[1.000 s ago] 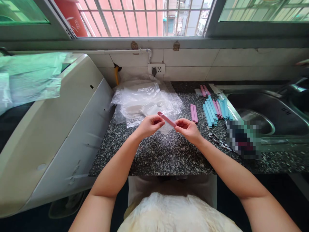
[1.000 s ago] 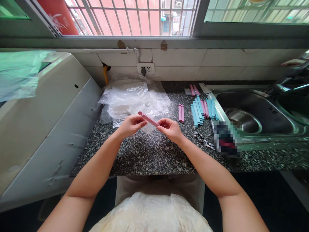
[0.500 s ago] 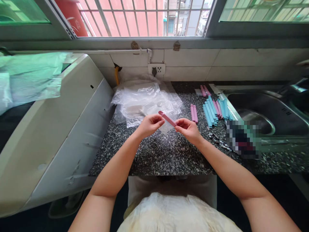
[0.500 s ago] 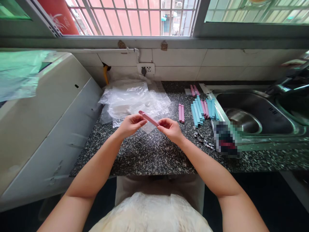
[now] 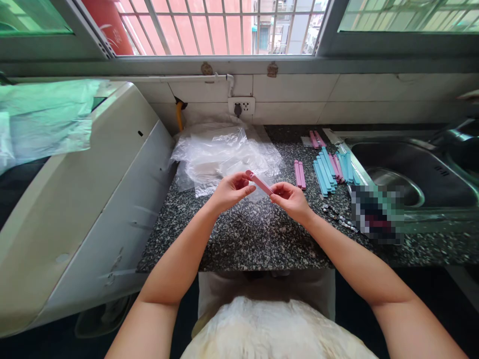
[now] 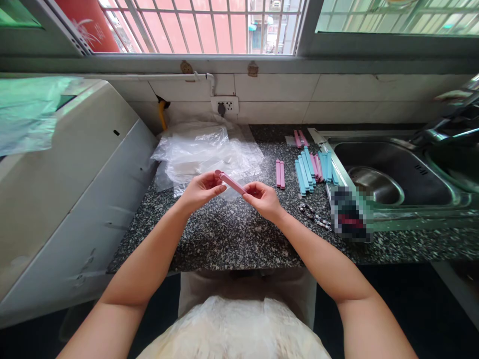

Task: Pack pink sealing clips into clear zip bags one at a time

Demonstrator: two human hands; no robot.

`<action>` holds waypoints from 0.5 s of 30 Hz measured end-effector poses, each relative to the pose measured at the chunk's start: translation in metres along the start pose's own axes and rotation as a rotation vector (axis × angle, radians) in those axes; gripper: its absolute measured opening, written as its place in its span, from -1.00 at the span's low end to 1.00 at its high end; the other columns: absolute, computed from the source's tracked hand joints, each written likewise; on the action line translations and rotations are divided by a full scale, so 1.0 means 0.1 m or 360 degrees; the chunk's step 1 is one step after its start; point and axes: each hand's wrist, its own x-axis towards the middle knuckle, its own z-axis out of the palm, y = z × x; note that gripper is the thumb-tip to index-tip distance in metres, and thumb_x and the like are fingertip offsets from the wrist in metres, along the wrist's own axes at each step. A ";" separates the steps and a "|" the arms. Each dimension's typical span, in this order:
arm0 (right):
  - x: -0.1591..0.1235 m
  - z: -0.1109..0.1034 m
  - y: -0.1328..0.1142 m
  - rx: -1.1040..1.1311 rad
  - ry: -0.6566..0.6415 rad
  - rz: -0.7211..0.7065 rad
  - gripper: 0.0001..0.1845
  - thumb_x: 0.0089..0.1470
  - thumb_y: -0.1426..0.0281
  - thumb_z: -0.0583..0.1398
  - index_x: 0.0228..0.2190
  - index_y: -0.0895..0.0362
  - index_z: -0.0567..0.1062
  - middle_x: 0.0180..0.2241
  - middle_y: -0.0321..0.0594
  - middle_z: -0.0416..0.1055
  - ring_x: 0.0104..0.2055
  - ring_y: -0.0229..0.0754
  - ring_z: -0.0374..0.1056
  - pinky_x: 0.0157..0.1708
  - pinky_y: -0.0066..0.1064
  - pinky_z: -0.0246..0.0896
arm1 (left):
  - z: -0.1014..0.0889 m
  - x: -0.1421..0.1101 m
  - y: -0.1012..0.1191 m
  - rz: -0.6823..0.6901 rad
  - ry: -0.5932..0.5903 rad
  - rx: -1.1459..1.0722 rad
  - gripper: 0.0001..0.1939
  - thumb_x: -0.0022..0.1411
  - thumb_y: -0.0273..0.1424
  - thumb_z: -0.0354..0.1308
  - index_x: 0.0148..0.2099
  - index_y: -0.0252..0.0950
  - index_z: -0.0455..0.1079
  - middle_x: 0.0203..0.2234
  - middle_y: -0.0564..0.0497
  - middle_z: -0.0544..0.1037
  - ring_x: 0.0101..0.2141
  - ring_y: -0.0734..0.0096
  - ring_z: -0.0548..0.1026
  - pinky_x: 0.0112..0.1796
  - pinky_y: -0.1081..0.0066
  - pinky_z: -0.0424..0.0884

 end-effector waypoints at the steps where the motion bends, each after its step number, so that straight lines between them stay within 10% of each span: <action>1: 0.00 0.00 0.00 -0.0015 -0.0006 -0.0005 -0.73 -0.21 0.25 0.32 -0.43 0.11 0.44 -0.46 -0.31 0.41 -0.44 -0.33 0.32 -0.34 -0.39 0.30 | 0.00 0.00 0.01 0.0017 0.0023 -0.0012 -0.68 -0.08 -0.23 0.29 -0.30 -0.30 0.37 -0.60 0.13 0.30 -0.56 0.60 0.23 -0.54 0.51 0.18; 15: -0.01 0.00 0.01 -0.0124 -0.0048 -0.0033 -0.73 -0.20 0.23 0.31 -0.45 0.11 0.44 -0.48 -0.31 0.40 -0.45 -0.31 0.31 -0.40 -0.41 0.25 | -0.01 -0.01 0.08 0.0006 0.0154 0.0007 -0.74 -0.10 -0.27 0.30 -0.41 -0.32 0.39 -0.53 0.06 0.47 -0.48 0.55 0.38 -0.41 0.48 0.37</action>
